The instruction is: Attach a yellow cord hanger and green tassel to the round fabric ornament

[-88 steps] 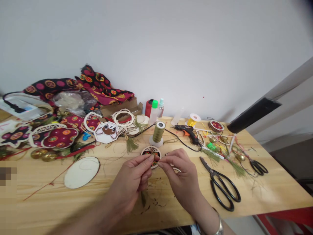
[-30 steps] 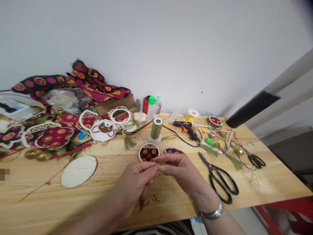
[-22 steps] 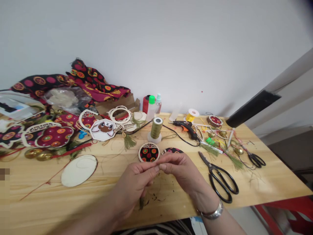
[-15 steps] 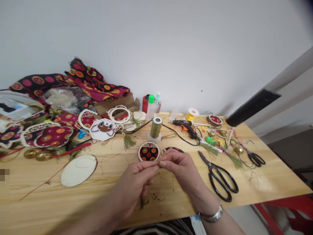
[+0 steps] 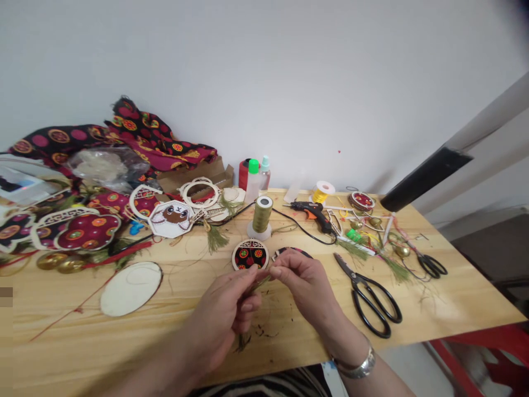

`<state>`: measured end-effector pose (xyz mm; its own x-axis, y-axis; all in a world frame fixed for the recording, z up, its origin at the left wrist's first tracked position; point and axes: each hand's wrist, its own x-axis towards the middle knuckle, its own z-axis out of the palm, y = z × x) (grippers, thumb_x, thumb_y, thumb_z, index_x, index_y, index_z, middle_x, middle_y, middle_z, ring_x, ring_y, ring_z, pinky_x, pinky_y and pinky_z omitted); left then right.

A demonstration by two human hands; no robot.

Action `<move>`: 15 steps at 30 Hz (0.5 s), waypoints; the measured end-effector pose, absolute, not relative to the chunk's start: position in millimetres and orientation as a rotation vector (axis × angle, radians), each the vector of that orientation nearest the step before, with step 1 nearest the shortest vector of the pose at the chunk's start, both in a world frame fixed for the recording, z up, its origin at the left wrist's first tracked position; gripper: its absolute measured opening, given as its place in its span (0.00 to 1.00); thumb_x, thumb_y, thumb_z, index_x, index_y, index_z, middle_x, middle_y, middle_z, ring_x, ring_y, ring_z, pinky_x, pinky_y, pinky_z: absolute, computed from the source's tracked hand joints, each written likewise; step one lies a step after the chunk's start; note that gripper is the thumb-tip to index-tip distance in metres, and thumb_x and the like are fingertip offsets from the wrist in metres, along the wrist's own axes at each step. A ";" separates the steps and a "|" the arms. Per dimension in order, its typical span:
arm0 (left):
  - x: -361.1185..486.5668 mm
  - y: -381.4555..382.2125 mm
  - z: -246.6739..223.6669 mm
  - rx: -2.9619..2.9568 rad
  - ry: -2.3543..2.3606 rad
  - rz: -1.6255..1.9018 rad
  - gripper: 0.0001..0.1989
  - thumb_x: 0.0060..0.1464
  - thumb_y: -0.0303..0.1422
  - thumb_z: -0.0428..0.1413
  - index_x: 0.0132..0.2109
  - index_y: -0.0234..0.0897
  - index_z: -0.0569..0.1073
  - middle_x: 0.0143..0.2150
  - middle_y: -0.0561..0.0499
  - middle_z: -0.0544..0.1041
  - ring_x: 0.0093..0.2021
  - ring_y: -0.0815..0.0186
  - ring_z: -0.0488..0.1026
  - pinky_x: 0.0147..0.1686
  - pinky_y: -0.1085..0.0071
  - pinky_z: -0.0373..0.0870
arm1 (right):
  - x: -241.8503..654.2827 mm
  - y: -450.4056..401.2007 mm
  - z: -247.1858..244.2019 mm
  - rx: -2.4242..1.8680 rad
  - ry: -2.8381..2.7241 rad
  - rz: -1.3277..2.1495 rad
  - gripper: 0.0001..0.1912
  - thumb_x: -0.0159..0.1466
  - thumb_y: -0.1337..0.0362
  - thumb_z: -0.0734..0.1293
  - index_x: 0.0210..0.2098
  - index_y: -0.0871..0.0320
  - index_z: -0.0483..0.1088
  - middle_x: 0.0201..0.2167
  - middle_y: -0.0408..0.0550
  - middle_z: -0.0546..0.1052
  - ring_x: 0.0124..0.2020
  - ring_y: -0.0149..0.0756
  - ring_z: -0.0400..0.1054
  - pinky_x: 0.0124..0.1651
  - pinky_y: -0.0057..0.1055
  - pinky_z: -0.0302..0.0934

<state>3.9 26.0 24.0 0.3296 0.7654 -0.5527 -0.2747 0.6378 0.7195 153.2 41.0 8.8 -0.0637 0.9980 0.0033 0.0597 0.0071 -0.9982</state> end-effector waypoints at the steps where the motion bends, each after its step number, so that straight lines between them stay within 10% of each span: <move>1: 4.0 25.9 24.4 0.577 1.019 0.728 0.17 0.52 0.46 0.56 0.36 0.34 0.74 0.17 0.63 0.52 0.19 0.75 0.40 0.18 0.78 0.38 | 153.3 40.8 9.5 -1.221 -1.304 1.223 0.08 0.54 0.66 0.68 0.19 0.58 0.71 0.22 0.42 0.69 0.27 0.32 0.63 0.34 0.29 0.58; 15: 5.1 24.8 28.3 0.770 1.121 0.735 0.15 0.51 0.43 0.56 0.26 0.35 0.72 0.18 0.61 0.51 0.20 0.73 0.43 0.17 0.78 0.43 | 154.4 39.4 10.8 -1.198 -1.282 1.249 0.09 0.54 0.67 0.68 0.18 0.57 0.74 0.23 0.44 0.72 0.29 0.33 0.65 0.36 0.31 0.59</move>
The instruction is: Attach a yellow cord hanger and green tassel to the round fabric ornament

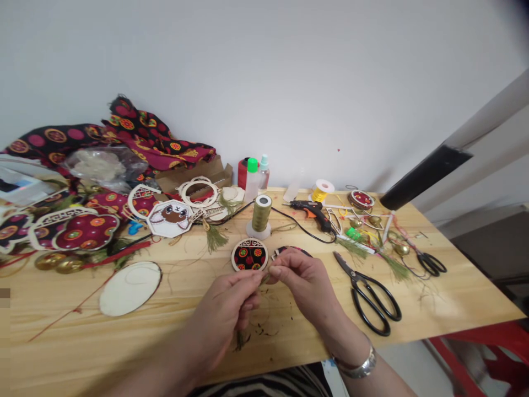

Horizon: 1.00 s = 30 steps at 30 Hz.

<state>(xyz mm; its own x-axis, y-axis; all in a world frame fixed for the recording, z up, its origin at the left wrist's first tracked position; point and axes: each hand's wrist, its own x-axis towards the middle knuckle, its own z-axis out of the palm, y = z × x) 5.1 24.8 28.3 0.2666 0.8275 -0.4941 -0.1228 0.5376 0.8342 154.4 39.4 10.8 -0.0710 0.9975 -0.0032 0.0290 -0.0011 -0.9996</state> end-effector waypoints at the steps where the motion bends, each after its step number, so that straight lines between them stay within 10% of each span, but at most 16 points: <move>1: 4.9 24.6 27.9 0.792 1.125 0.733 0.16 0.51 0.44 0.56 0.26 0.35 0.73 0.18 0.61 0.51 0.20 0.73 0.44 0.17 0.77 0.43 | 154.1 39.3 10.7 -1.196 -1.276 1.258 0.09 0.54 0.68 0.68 0.18 0.57 0.73 0.23 0.44 0.71 0.29 0.33 0.65 0.36 0.31 0.59; 15: 0.7 23.2 20.2 0.885 1.175 0.781 0.17 0.48 0.45 0.59 0.31 0.33 0.78 0.16 0.62 0.53 0.18 0.74 0.46 0.18 0.76 0.43 | 163.1 38.0 -0.2 -1.148 -0.944 1.458 0.20 0.57 0.48 0.67 0.31 0.60 0.79 0.23 0.43 0.69 0.23 0.27 0.56 0.27 0.28 0.49; 30: 1.5 19.4 20.6 0.913 1.071 0.663 0.14 0.53 0.41 0.56 0.31 0.34 0.76 0.20 0.59 0.58 0.18 0.75 0.48 0.18 0.75 0.41 | 157.3 35.4 -2.9 -0.801 -0.835 1.920 0.08 0.48 0.64 0.76 0.28 0.58 0.79 0.20 0.40 0.73 0.22 0.26 0.61 0.29 0.27 0.53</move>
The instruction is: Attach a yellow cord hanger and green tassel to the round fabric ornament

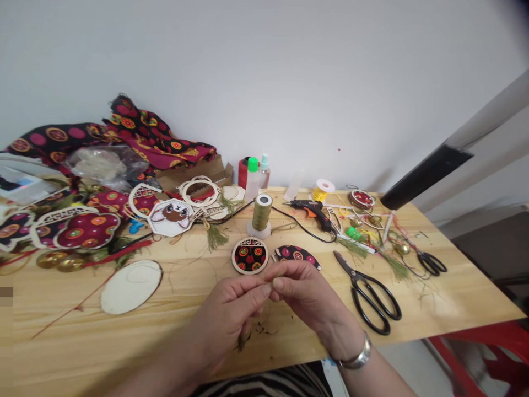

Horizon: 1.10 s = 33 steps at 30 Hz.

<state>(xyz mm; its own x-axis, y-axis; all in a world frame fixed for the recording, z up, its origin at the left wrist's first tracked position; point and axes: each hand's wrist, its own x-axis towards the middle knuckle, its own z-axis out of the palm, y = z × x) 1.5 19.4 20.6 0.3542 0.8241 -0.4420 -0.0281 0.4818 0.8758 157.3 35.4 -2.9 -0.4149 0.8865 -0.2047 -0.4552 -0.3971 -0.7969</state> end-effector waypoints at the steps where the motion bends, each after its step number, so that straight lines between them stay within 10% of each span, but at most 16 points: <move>1: 1.3 19.0 20.1 0.906 1.070 0.657 0.13 0.53 0.41 0.56 0.31 0.34 0.76 0.20 0.59 0.58 0.18 0.75 0.48 0.18 0.75 0.41 | 156.4 35.5 -2.7 -0.785 -0.844 1.905 0.07 0.48 0.64 0.76 0.27 0.58 0.79 0.19 0.40 0.73 0.22 0.26 0.62 0.29 0.26 0.53; 33: 5.8 22.0 20.6 0.637 0.950 0.758 0.12 0.43 0.37 0.65 0.32 0.31 0.80 0.19 0.57 0.65 0.18 0.78 0.56 0.18 0.78 0.52 | 156.7 39.8 6.0 -1.117 -1.088 1.434 0.10 0.53 0.62 0.70 0.22 0.60 0.68 0.21 0.39 0.67 0.24 0.27 0.57 0.29 0.25 0.55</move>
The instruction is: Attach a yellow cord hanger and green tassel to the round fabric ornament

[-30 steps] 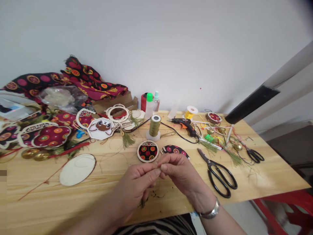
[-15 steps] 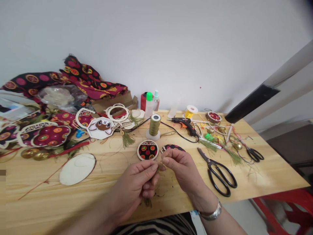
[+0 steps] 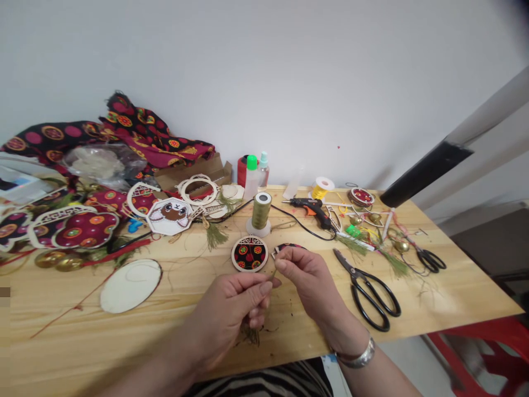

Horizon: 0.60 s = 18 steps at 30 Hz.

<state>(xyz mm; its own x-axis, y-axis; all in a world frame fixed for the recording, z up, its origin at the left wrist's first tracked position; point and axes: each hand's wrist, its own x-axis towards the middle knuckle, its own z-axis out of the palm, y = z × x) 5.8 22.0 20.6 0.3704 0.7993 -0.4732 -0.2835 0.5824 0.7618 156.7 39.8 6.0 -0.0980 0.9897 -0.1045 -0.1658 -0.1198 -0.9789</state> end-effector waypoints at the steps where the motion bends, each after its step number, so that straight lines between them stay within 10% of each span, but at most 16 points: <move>1: 5.5 22.0 20.7 0.666 0.959 0.756 0.12 0.44 0.37 0.65 0.32 0.32 0.80 0.19 0.57 0.66 0.18 0.77 0.57 0.19 0.78 0.53 | 156.2 40.0 6.4 -1.115 -1.089 1.437 0.10 0.53 0.62 0.70 0.22 0.60 0.68 0.20 0.39 0.67 0.23 0.27 0.57 0.29 0.25 0.54; 6: 1.1 22.8 21.6 0.892 1.032 0.739 0.09 0.48 0.37 0.62 0.29 0.36 0.81 0.23 0.53 0.72 0.23 0.72 0.64 0.25 0.75 0.61 | 152.5 40.0 8.7 -1.104 -1.082 1.437 0.08 0.53 0.63 0.70 0.22 0.59 0.69 0.20 0.38 0.68 0.23 0.26 0.58 0.29 0.25 0.54; 9: -3.8 24.5 19.8 1.053 1.061 0.827 0.07 0.50 0.36 0.60 0.30 0.41 0.82 0.42 0.48 0.77 0.45 0.62 0.70 0.46 0.70 0.64 | 152.2 41.4 8.2 -1.116 -1.123 1.394 0.08 0.55 0.62 0.70 0.23 0.60 0.72 0.22 0.40 0.71 0.25 0.28 0.62 0.30 0.26 0.57; 18: -5.4 28.8 18.9 0.907 1.043 1.113 0.06 0.52 0.36 0.59 0.32 0.46 0.82 0.70 0.59 0.49 0.69 0.57 0.39 0.65 0.57 0.38 | 141.5 40.2 3.8 -1.067 -1.081 1.379 0.09 0.60 0.63 0.67 0.38 0.54 0.78 0.37 0.46 0.81 0.41 0.36 0.72 0.48 0.34 0.63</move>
<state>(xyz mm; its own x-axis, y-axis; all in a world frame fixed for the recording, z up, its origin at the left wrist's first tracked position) -5.4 28.8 18.9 0.1122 0.9753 -0.1901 -0.2529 0.2131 0.9437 141.5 40.2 3.8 -0.0668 0.9968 -0.0442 -0.1947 -0.0565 -0.9792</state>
